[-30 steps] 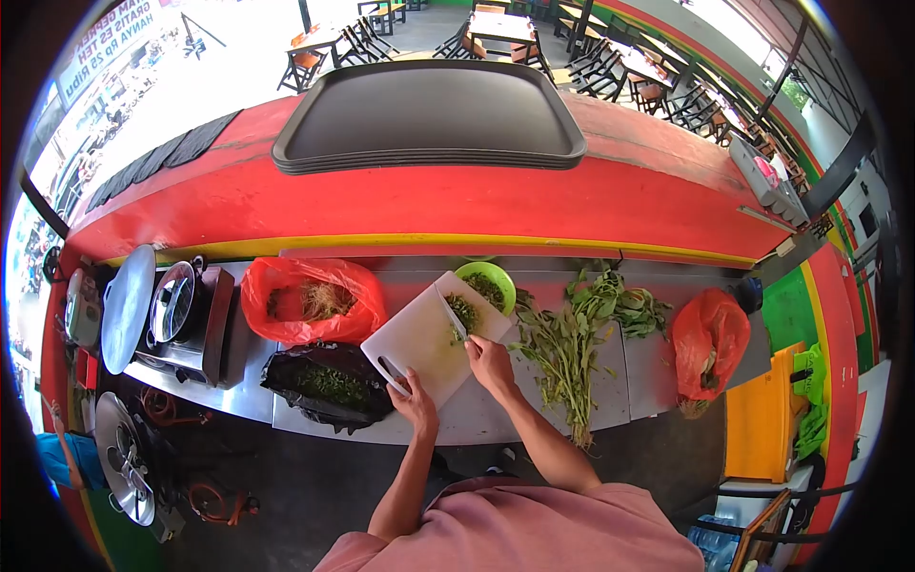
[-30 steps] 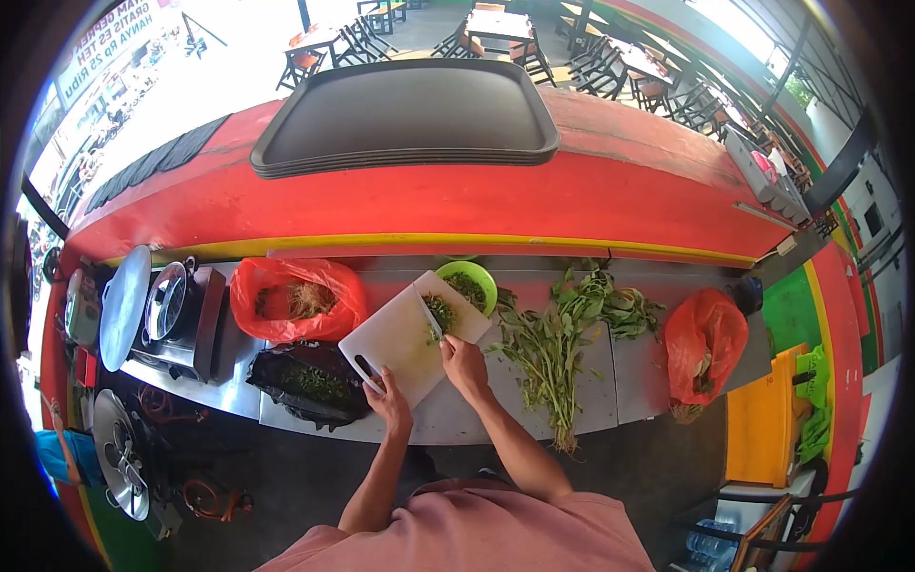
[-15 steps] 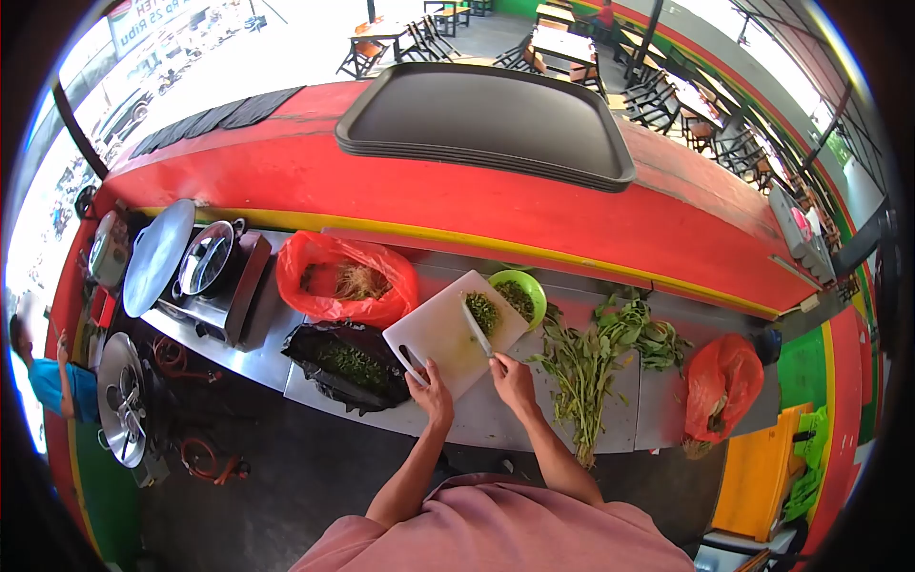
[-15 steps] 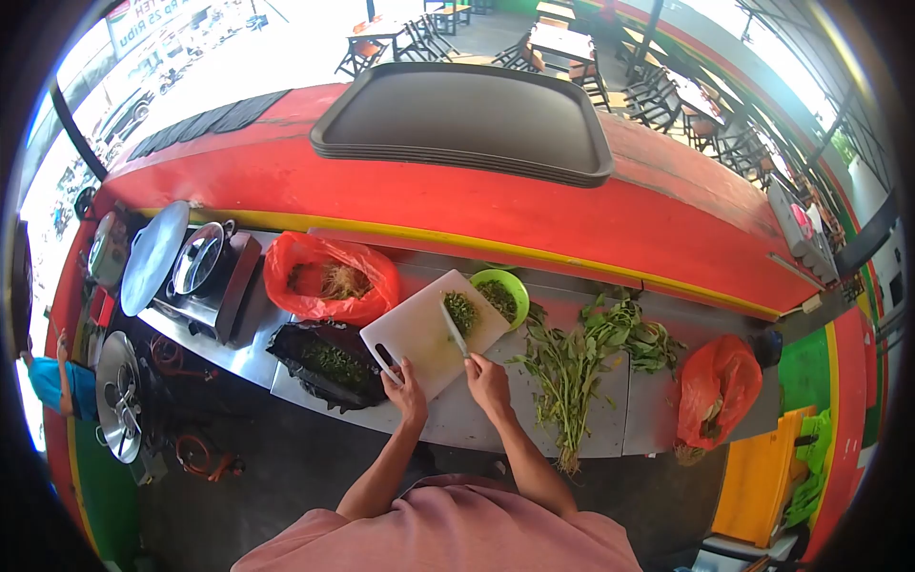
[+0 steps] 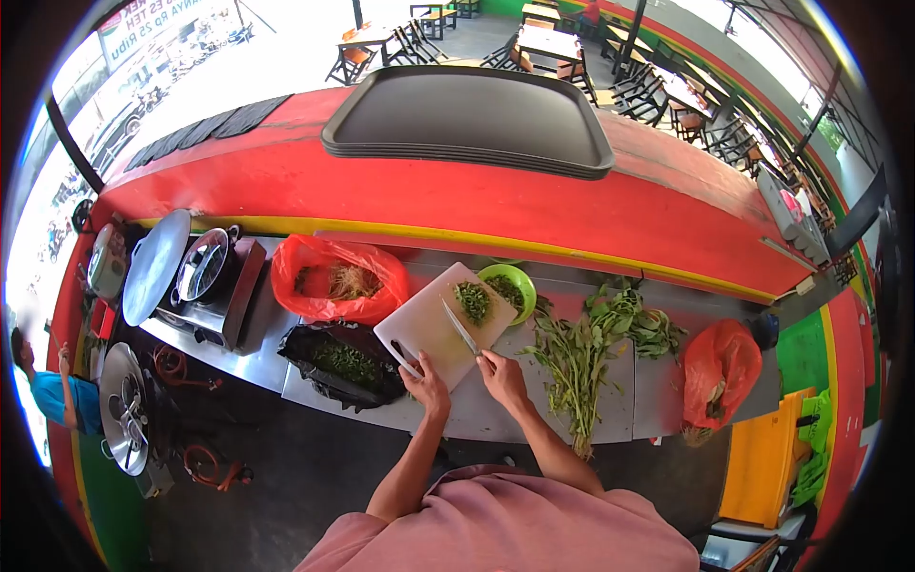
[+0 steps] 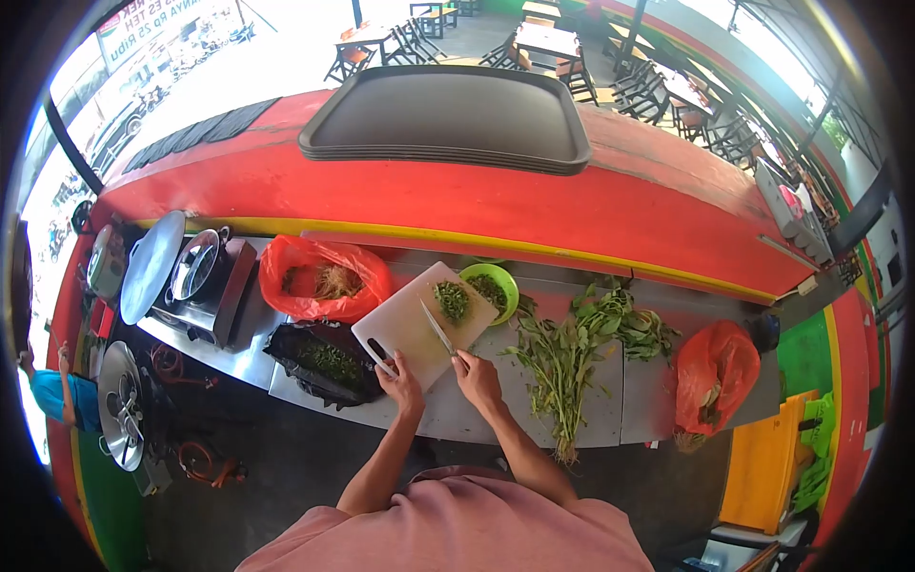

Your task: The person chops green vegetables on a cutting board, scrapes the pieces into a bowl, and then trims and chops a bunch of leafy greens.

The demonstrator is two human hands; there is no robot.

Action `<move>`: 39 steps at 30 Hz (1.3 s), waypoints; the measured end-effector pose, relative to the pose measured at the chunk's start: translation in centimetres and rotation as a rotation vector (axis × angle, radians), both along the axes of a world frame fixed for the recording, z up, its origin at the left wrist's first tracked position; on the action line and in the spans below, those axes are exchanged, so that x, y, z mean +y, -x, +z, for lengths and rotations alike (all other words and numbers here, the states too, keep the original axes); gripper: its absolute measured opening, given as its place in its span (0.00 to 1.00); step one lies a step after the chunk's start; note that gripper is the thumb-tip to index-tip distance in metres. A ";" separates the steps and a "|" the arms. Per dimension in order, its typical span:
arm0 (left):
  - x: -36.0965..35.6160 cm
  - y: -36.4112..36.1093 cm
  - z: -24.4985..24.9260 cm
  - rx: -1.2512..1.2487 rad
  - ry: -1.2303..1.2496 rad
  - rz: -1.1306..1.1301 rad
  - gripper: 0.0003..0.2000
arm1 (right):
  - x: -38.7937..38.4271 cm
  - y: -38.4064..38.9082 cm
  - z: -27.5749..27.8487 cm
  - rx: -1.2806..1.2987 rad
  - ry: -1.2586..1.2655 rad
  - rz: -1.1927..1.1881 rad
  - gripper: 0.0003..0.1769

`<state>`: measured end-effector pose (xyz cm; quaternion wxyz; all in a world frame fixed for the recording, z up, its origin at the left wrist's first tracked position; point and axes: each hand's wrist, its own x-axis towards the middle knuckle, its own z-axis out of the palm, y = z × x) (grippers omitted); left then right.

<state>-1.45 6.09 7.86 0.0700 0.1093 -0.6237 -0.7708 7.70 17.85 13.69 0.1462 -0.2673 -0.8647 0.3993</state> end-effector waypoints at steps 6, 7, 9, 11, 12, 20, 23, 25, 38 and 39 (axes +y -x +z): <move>-0.6 0.3 -0.5 0.008 -0.038 -0.015 0.17 | 2.4 -0.6 -2.5 0.088 -0.100 -0.067 0.19; -0.7 0.3 -0.5 0.009 -0.037 -0.020 0.17 | 2.7 -0.8 -2.7 0.081 -0.098 -0.069 0.19; -0.6 0.3 -0.6 0.031 -0.035 -0.007 0.17 | 3.2 -1.0 -2.7 0.053 -0.093 -0.078 0.19; -0.5 0.2 -0.9 0.025 -0.023 -0.011 0.17 | 3.4 -1.1 -2.3 0.027 -0.089 -0.085 0.20; -0.5 0.2 -0.7 0.018 -0.011 -0.011 0.17 | 3.3 -1.0 -2.2 0.033 -0.066 -0.095 0.20; 1.1 -0.9 1.0 0.030 -0.027 -0.047 0.17 | 1.4 2.2 0.7 0.017 0.097 -0.082 0.19; 1.5 -1.4 0.9 0.030 -0.047 -0.057 0.16 | 0.9 4.5 1.2 0.056 0.102 -0.072 0.17; 1.6 -1.5 1.1 0.021 -0.050 -0.055 0.16 | 0.8 5.4 0.4 0.054 0.103 -0.115 0.16; 1.9 -1.4 -0.1 0.028 -0.039 -0.002 0.17 | 2.7 5.3 -1.5 -0.006 0.136 -0.305 0.18; 2.0 -1.4 0.3 0.039 -0.061 -0.004 0.17 | 2.8 5.4 -2.1 -0.005 0.135 -0.305 0.18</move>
